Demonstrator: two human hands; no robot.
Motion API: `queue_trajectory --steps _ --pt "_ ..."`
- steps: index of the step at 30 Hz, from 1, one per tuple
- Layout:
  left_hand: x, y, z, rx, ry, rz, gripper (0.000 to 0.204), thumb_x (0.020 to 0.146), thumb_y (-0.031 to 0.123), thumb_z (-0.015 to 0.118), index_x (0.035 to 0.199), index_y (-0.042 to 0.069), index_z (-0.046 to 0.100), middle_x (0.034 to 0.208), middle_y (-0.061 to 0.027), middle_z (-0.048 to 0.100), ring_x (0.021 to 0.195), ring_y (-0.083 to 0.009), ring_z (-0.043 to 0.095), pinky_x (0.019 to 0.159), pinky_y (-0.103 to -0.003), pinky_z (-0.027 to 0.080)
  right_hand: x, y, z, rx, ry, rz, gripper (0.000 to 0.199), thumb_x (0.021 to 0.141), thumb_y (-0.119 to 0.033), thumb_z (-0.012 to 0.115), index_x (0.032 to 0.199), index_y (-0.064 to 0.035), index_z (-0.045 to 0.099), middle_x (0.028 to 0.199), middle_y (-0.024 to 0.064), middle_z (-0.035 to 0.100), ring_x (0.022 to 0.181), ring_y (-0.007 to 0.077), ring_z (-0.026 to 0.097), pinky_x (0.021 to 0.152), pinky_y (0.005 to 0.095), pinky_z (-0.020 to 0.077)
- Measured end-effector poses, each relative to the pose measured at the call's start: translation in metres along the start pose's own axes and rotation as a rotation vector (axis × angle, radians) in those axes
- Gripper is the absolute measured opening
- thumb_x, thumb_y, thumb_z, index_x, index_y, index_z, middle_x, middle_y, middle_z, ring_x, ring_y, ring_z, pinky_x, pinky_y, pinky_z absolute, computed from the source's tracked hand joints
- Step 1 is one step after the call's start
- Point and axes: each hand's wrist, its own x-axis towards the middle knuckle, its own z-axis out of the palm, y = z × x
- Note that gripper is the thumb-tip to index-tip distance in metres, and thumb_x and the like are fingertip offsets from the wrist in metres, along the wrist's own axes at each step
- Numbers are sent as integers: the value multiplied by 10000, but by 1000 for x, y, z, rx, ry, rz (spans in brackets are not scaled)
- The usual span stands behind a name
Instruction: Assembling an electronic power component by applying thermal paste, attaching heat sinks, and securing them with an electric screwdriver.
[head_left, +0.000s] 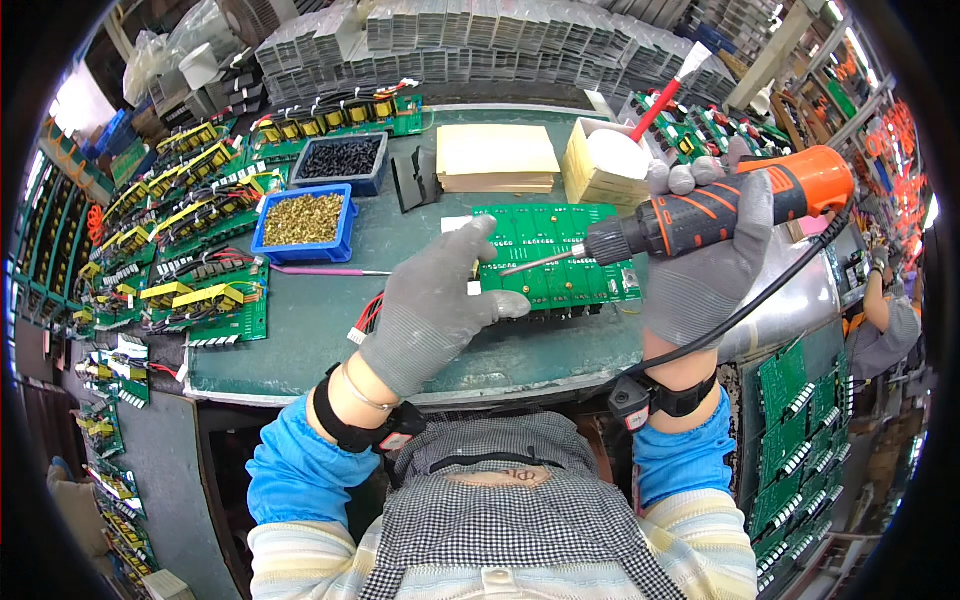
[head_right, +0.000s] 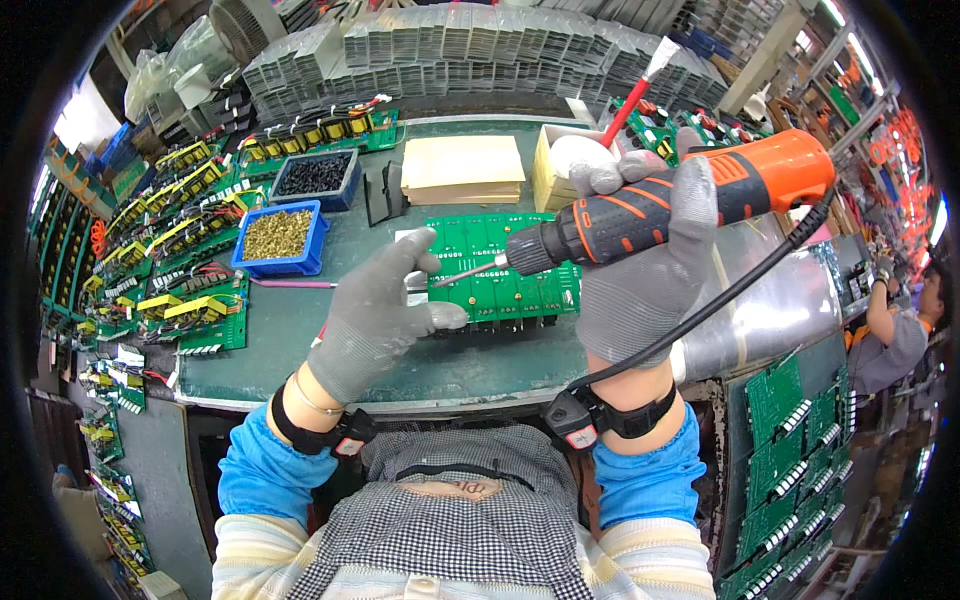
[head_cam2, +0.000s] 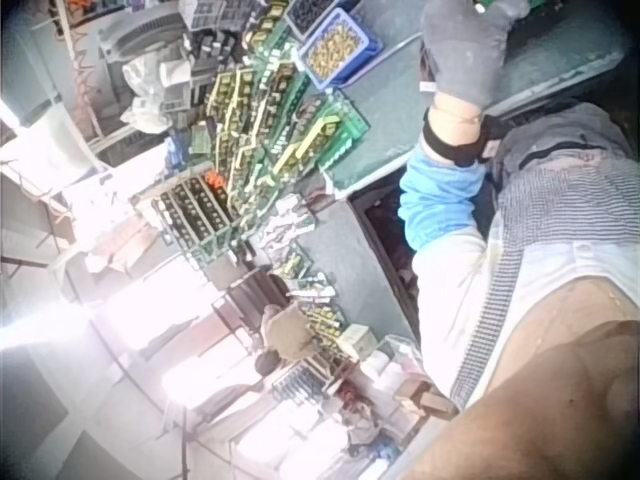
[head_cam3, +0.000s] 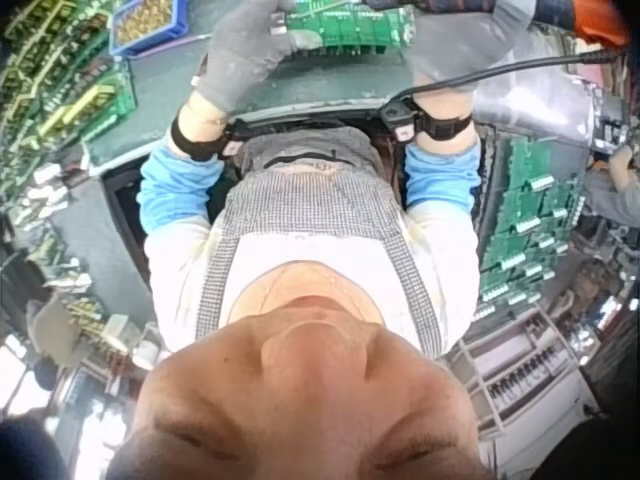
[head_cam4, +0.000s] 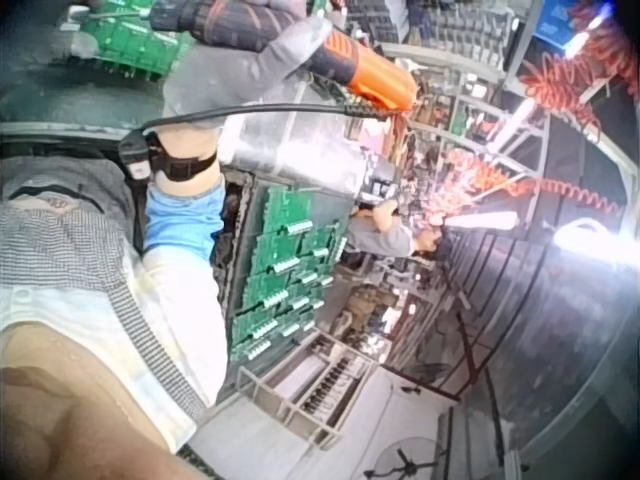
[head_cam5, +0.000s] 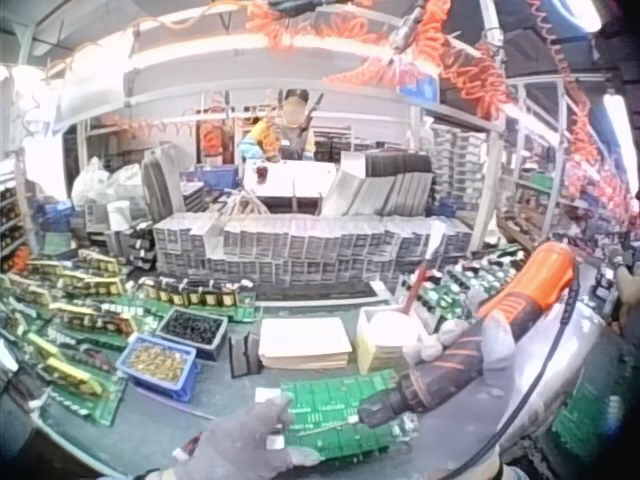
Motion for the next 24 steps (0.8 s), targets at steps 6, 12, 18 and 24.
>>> queue_trajectory --steps 6,12,18,24 --pt "8 -5 -17 101 47 138 673 685 189 869 1263 -2 583 998 -84 666 850 -179 649 773 -310 528 0 1 -2 49 19 27 562 941 -361 625 1371 -57 429 956 80 596 833 208 603 915 459 526" --pt "9 -2 -10 -222 -221 109 294 792 163 781 1040 26 702 835 -83 644 718 -167 594 666 -297 482 -5 -2 -2 92 33 43 565 939 -354 633 1368 -50 427 951 91 604 825 217 617 923 463 541" --pt "4 1 -10 -81 -143 34 218 811 237 761 917 52 718 803 -114 644 742 -272 647 675 -366 514 -10 -14 4 11 12 -28 563 944 -352 620 1381 -60 420 958 93 622 866 218 614 916 440 526" --pt "0 8 -5 -45 -89 119 175 785 173 780 859 23 728 716 -100 603 615 -200 569 578 -325 456 -17 -12 2 52 -86 25 580 937 -365 620 1355 -10 428 968 80 588 848 198 577 903 418 482"
